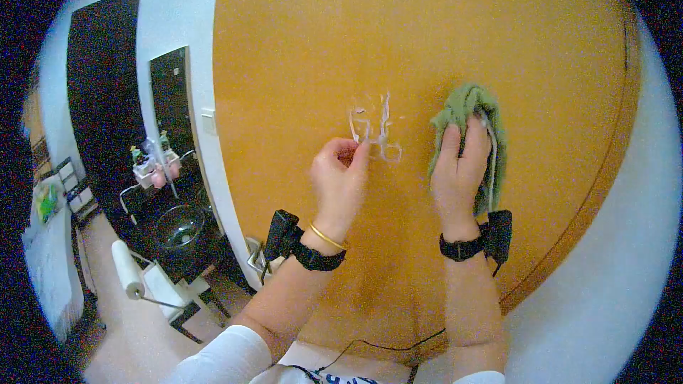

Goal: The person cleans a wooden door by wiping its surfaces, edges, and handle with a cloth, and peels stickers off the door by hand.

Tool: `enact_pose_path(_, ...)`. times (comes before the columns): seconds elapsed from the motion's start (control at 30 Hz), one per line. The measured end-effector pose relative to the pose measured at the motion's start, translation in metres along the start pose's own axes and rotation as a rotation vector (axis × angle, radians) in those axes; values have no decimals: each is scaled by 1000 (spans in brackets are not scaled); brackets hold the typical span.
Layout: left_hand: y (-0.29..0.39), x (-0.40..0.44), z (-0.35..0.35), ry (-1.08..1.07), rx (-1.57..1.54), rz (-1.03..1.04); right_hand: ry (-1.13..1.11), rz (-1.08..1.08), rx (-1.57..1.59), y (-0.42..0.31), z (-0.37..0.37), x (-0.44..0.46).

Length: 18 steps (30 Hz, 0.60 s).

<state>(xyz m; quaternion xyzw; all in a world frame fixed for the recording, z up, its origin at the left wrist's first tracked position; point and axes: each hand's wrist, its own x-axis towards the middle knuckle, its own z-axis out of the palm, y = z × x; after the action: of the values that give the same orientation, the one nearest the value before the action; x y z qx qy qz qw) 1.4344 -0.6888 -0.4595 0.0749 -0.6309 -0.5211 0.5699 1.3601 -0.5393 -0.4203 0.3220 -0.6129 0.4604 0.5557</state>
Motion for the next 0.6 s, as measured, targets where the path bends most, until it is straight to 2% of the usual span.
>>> enact_pose_path(0.1, 4, -4, 9, 78, -5, 95, -30, -13, 53, 1, -1, 2)
enact_pose_path(0.27, 18, -25, 30, 12, -164, 249, -43, -39, 62, 11, -2, 4)
enact_pose_path(0.37, 14, -31, 38, 13, -225, 292, -71, -24, 43, 16, -5, 4)
enact_pose_path(0.47, 4, -26, 41, 23, -157, 316, -57, -38, 55, 16, -1, 2)
enact_pose_path(0.6, 4, -19, 49, 67, -208, 285, -31, -59, 49, 19, 3, -2)
